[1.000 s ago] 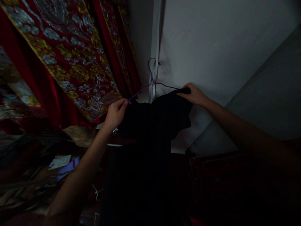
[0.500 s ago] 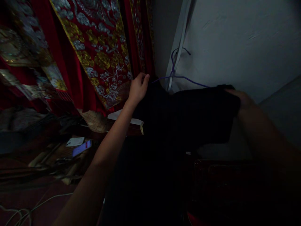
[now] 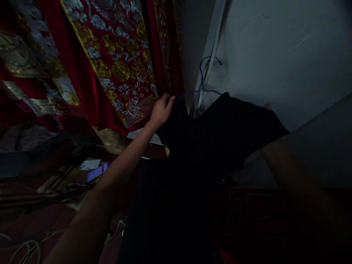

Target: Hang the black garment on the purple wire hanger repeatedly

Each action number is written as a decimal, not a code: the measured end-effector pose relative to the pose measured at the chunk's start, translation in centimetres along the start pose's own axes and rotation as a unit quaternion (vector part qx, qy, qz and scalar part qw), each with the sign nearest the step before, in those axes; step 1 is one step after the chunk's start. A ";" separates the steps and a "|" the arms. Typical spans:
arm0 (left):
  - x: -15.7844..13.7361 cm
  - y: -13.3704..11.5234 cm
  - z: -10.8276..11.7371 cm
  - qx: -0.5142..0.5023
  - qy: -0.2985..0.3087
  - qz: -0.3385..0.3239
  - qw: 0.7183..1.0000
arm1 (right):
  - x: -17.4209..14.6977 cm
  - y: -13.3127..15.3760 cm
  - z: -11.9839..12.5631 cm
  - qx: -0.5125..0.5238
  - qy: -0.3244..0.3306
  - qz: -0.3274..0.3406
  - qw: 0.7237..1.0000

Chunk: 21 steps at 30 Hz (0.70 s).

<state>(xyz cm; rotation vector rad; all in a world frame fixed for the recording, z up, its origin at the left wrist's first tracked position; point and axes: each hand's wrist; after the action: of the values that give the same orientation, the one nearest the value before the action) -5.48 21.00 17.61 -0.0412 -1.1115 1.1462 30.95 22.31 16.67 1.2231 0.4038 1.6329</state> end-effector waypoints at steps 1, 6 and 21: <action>-0.5 0.3 0.3 0.005 0.007 -0.007 1.000 | -0.4 -0.2 0.5 0.030 0.006 -0.016 0.999; -1.2 0.4 1.2 0.010 0.001 -0.012 1.000 | -1.6 1.2 3.0 0.121 0.040 -0.090 0.988; -1.8 -0.3 3.0 -0.020 -0.062 0.061 0.996 | -3.7 12.4 -0.4 0.304 0.374 0.008 0.876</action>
<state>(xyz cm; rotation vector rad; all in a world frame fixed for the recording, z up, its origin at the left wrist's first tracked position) -7.42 18.08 18.07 -0.0702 -1.2566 1.2494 24.07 13.91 23.75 0.9567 1.4853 2.0352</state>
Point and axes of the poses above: each hand's wrist, its own x-axis towards the middle knuckle, its own z-axis out of the back of the hand, y = z × x, and after that the axes turned 3 degrees about y, right-handed
